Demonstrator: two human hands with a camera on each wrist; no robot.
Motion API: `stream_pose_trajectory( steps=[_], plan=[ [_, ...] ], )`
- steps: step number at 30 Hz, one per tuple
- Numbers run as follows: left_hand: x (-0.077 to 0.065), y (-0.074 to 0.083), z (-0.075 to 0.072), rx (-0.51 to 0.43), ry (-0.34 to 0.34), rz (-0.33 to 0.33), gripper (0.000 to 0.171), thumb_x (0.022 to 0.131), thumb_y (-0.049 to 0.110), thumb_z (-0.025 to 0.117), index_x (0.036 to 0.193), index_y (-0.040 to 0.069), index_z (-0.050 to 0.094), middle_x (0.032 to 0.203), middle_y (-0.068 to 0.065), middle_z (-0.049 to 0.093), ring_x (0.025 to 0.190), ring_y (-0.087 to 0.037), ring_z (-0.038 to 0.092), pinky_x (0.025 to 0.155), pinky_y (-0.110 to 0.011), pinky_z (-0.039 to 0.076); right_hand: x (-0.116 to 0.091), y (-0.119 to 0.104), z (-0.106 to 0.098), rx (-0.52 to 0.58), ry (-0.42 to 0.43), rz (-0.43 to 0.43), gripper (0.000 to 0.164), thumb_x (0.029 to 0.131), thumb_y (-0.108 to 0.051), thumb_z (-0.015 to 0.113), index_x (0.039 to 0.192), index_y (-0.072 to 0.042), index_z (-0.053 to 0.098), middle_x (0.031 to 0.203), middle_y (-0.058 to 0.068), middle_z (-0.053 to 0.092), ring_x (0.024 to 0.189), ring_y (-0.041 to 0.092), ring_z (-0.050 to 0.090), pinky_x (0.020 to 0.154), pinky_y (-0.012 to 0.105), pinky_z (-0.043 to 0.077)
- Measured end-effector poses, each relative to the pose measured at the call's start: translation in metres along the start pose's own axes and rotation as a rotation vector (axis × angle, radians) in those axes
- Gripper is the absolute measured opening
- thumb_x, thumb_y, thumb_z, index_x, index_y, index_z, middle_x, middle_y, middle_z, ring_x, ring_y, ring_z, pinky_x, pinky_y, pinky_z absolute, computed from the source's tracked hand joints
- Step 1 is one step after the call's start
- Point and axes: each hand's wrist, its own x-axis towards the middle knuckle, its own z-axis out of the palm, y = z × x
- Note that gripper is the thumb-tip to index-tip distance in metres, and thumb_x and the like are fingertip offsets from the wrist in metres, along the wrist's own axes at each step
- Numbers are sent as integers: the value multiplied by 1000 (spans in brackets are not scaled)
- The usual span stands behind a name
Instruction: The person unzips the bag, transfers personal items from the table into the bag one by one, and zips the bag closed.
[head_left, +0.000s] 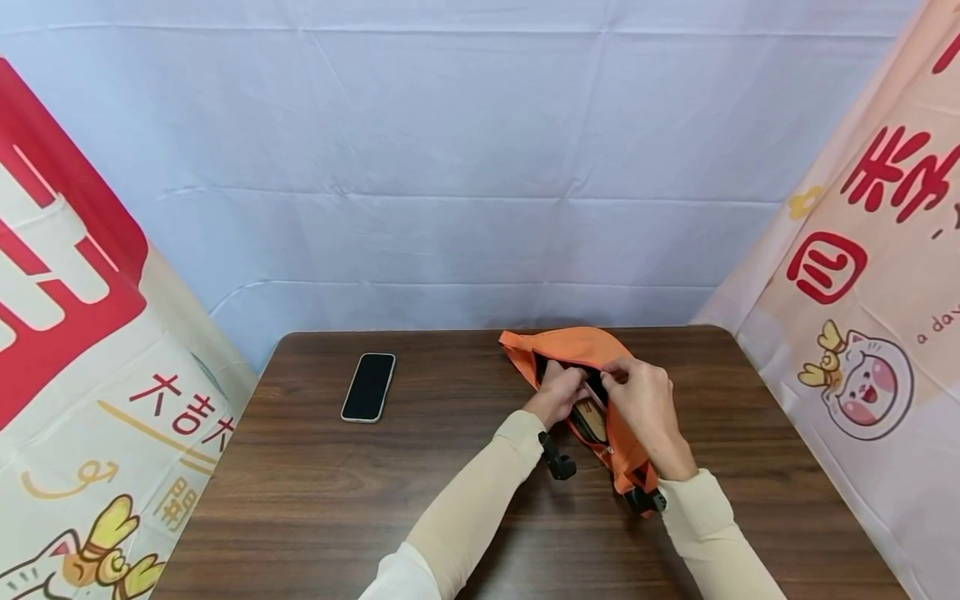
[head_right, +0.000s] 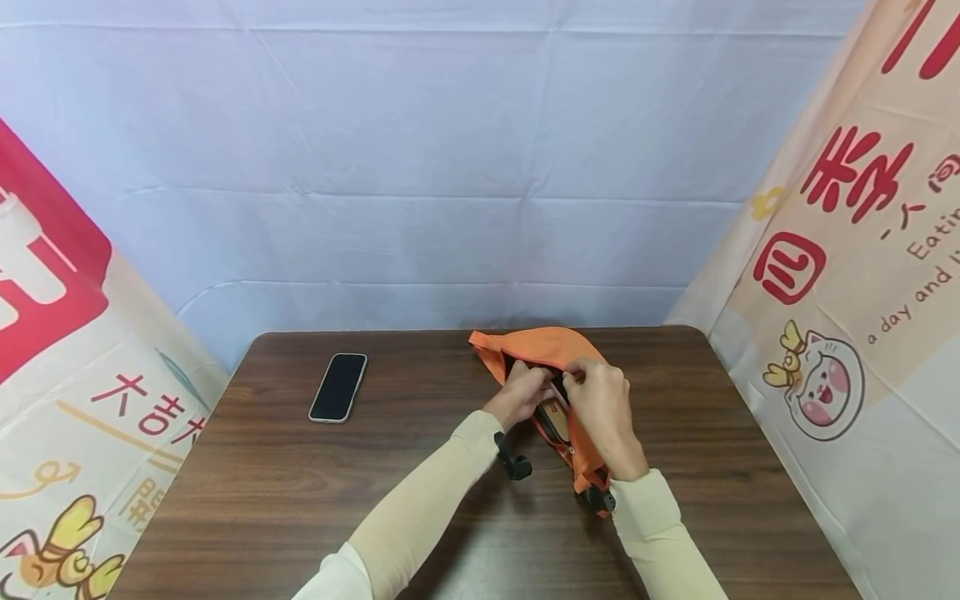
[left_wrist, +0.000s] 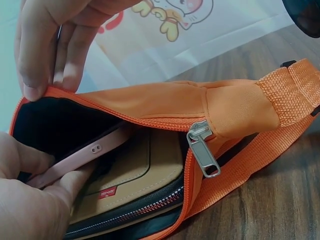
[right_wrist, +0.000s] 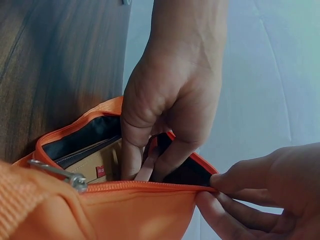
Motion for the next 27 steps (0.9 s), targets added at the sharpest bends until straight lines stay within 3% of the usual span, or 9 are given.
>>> stream_pose_trajectory(
  steps=[12, 21, 27],
  plan=[
    [0, 2, -1, -24, -42, 1, 38, 91, -12, 55, 127, 1, 61, 115, -15, 64, 106, -32, 72, 106, -49, 57, 0, 1, 0, -3, -5, 9, 8, 96, -5, 76, 101, 0, 81, 92, 19, 79, 77, 34, 74, 70, 53, 60],
    [-3, 2, 4, -46, 3, -9, 55, 89, -16, 55, 142, -3, 48, 128, -19, 58, 111, -34, 73, 105, -48, 58, -1, 1, 0, -5, 0, 5, 8, 96, -5, 76, 101, 0, 81, 91, 19, 79, 77, 33, 74, 69, 53, 61],
    [-5, 2, 8, -56, 42, -21, 57, 90, -16, 56, 146, -5, 47, 131, -20, 58, 108, -34, 74, 103, -46, 59, -1, 1, 0, -3, 3, 1, 8, 96, -4, 76, 101, 1, 81, 92, 20, 79, 77, 33, 74, 69, 52, 61]
  ],
)
